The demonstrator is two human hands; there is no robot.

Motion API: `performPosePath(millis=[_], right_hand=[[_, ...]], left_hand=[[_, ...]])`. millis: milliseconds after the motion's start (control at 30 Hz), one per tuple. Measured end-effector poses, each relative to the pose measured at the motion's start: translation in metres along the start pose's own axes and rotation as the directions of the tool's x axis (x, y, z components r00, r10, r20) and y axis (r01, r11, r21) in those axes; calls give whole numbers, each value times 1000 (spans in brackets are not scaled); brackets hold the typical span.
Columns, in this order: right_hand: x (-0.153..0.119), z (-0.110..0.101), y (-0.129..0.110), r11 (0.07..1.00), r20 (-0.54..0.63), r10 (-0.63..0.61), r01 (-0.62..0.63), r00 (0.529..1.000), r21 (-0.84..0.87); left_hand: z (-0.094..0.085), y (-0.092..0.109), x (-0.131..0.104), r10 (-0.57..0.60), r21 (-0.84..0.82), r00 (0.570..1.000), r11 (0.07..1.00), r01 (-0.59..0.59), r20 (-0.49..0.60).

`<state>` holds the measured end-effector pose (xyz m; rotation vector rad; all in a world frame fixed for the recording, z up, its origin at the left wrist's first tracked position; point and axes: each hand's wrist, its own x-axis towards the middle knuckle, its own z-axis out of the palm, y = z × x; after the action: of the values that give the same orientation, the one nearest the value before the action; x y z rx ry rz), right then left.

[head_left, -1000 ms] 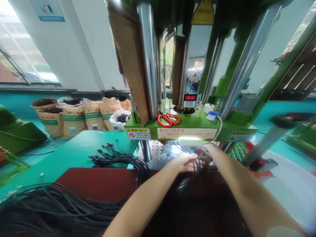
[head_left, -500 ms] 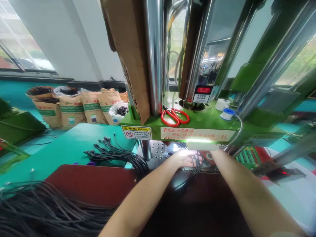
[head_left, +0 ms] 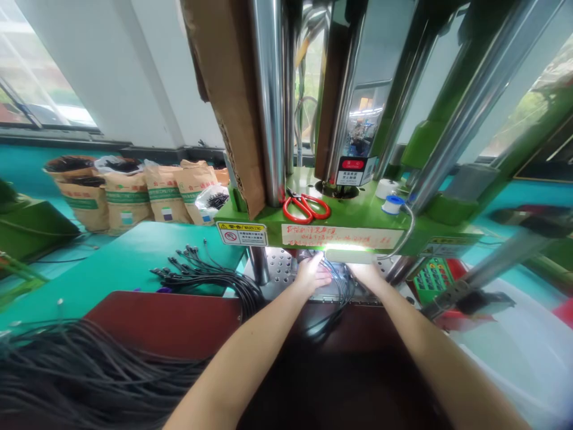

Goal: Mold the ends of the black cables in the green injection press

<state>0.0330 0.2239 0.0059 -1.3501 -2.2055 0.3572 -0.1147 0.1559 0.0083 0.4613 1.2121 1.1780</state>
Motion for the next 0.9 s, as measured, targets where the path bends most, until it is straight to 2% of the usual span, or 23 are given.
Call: performPosePath(millis=[67, 167, 267, 367, 467, 600, 767, 900], right_hand=[[-1, 3, 1, 999, 21, 39, -38, 999, -13], [1, 5, 2, 997, -25, 64, -65, 998, -41], [3, 7, 5, 995, -86, 62, -68, 994, -70], [3, 8, 6, 994, -107, 46, -57, 993, -98], [3, 8, 6, 992, -100, 13, -26, 995, -126], [5, 5, 2, 986, -77, -12, -1, 997, -168], [6, -6, -13, 975, -39, -27, 17, 999, -222], [3, -11, -28, 964, -1, -50, 48, 999, -263]], left_hand=[[-5, 3, -1, 112, 185, 988, 978, -91, -108], [-16, 7, -4, 278, 492, 943, 856, -157, -183], [-28, 10, -10, 448, 741, 879, 643, -191, -162], [-34, 11, -12, 557, 894, 827, 407, -190, -78], [-35, 12, -10, 579, 963, 815, 224, -152, -7], [-34, 17, -8, 579, 992, 814, 69, -101, 43], [-19, 24, -15, 605, 999, 795, -1, -52, 42], [-3, 21, -21, 642, 997, 763, -25, -72, 71]])
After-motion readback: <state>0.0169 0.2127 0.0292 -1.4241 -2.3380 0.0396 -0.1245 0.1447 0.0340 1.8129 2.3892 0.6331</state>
